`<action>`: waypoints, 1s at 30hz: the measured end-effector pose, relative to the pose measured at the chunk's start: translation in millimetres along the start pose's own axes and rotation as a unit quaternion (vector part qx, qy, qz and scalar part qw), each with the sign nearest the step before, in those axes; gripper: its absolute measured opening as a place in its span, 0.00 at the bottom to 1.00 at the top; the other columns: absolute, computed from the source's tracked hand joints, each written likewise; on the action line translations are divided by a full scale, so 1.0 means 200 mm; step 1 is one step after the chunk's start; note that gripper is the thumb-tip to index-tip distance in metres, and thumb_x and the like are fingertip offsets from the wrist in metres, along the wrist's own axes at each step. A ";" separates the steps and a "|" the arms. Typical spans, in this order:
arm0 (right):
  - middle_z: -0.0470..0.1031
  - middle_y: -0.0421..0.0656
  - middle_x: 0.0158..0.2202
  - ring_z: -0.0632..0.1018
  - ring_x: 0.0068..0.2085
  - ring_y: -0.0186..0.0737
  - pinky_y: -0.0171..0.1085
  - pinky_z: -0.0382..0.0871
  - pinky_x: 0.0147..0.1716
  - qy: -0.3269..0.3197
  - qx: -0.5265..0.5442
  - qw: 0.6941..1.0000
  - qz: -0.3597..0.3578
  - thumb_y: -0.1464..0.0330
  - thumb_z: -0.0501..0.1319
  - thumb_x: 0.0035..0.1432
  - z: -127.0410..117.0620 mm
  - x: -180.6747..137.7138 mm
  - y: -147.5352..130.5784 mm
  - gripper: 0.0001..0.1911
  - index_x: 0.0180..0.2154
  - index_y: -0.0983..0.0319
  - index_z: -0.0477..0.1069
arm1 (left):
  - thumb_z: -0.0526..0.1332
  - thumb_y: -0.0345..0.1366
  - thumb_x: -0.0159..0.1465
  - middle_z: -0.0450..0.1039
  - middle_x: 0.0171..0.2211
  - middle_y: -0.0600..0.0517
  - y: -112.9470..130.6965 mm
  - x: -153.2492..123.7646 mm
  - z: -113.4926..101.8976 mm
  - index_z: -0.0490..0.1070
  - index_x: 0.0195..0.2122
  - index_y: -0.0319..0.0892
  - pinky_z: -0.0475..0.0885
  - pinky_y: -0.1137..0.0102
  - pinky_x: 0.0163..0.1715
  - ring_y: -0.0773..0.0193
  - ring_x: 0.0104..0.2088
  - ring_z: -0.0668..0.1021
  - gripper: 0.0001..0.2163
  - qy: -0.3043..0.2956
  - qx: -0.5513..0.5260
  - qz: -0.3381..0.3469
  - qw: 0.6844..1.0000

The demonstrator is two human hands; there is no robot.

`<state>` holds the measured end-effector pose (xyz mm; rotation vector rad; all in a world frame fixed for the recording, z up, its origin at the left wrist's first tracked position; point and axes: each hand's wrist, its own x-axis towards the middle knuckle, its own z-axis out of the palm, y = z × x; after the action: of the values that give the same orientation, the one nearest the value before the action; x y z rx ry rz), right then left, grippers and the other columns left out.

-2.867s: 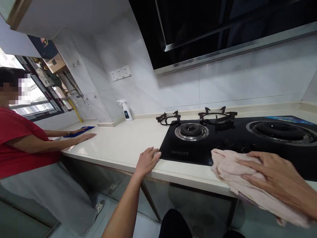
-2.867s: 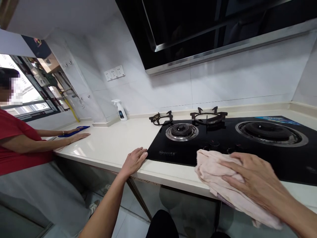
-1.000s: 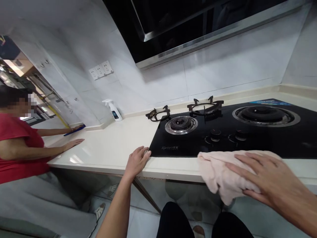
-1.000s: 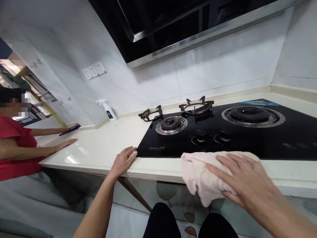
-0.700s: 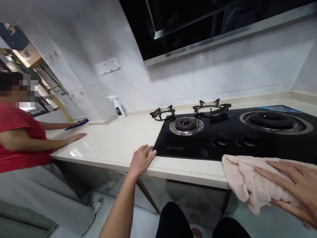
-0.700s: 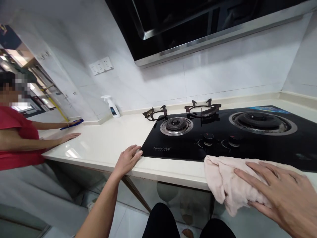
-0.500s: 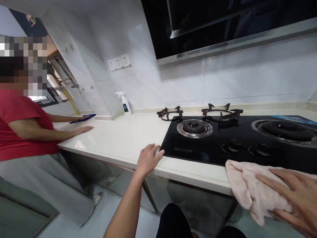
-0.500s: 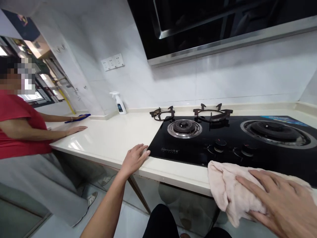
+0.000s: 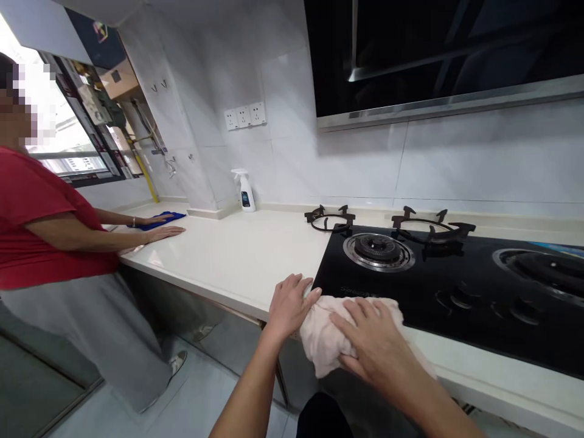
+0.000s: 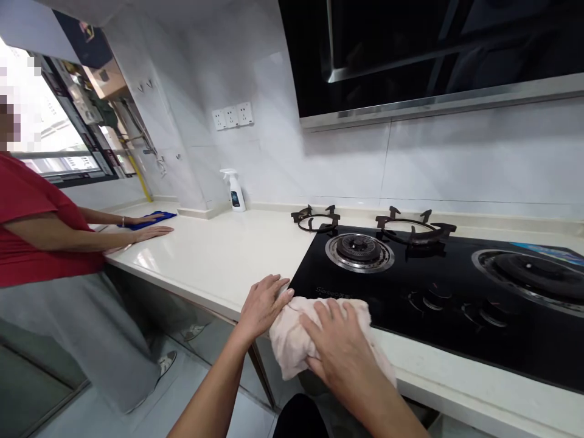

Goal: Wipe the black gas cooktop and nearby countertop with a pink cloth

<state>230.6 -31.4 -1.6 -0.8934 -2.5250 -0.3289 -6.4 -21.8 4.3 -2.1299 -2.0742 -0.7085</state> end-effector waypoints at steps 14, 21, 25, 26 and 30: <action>0.62 0.45 0.69 0.59 0.69 0.58 0.64 0.48 0.67 -0.010 0.117 0.993 0.022 0.56 0.67 0.60 0.08 0.06 -0.01 0.32 0.64 0.47 0.65 | 0.47 0.50 0.76 0.71 0.64 0.48 -0.03 0.02 -0.01 0.74 0.60 0.50 0.64 0.55 0.64 0.53 0.67 0.68 0.22 -0.024 -0.006 -0.016 1.000; 0.65 0.41 0.68 0.63 0.67 0.52 0.59 0.52 0.68 0.019 0.134 0.991 0.022 0.62 0.69 0.56 0.01 -0.14 0.17 0.31 0.61 0.44 0.69 | 0.49 0.48 0.75 0.72 0.62 0.48 -0.03 0.03 -0.01 0.75 0.58 0.50 0.67 0.56 0.63 0.54 0.65 0.71 0.20 -0.015 0.030 -0.011 0.999; 0.65 0.39 0.68 0.64 0.67 0.53 0.59 0.55 0.66 0.023 0.084 0.996 0.028 0.62 0.70 0.52 -0.04 -0.36 0.38 0.33 0.60 0.43 0.70 | 0.49 0.48 0.75 0.74 0.61 0.49 -0.04 0.03 -0.01 0.76 0.57 0.50 0.68 0.58 0.62 0.55 0.64 0.71 0.20 0.000 0.028 -0.003 1.000; 0.65 0.39 0.68 0.65 0.66 0.53 0.59 0.56 0.65 0.028 0.066 0.997 0.030 0.61 0.71 0.52 -0.05 -0.43 0.44 0.34 0.60 0.43 0.70 | 0.49 0.48 0.75 0.74 0.61 0.49 -0.04 0.04 -0.01 0.76 0.57 0.50 0.68 0.58 0.62 0.55 0.64 0.72 0.20 0.001 0.028 -0.005 1.000; 0.66 0.38 0.67 0.69 0.63 0.57 0.58 0.61 0.60 0.067 -0.011 0.997 0.032 0.53 0.72 0.50 -0.09 -0.71 0.67 0.35 0.60 0.40 0.70 | 0.51 0.47 0.74 0.74 0.61 0.48 -0.02 0.04 -0.03 0.77 0.56 0.49 0.69 0.58 0.61 0.54 0.63 0.73 0.19 0.003 0.036 -0.012 0.999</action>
<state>420.3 -12.0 -42.8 -0.9268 -2.3698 -0.3836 -12.4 -15.7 11.2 -2.0672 -2.0913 -0.6326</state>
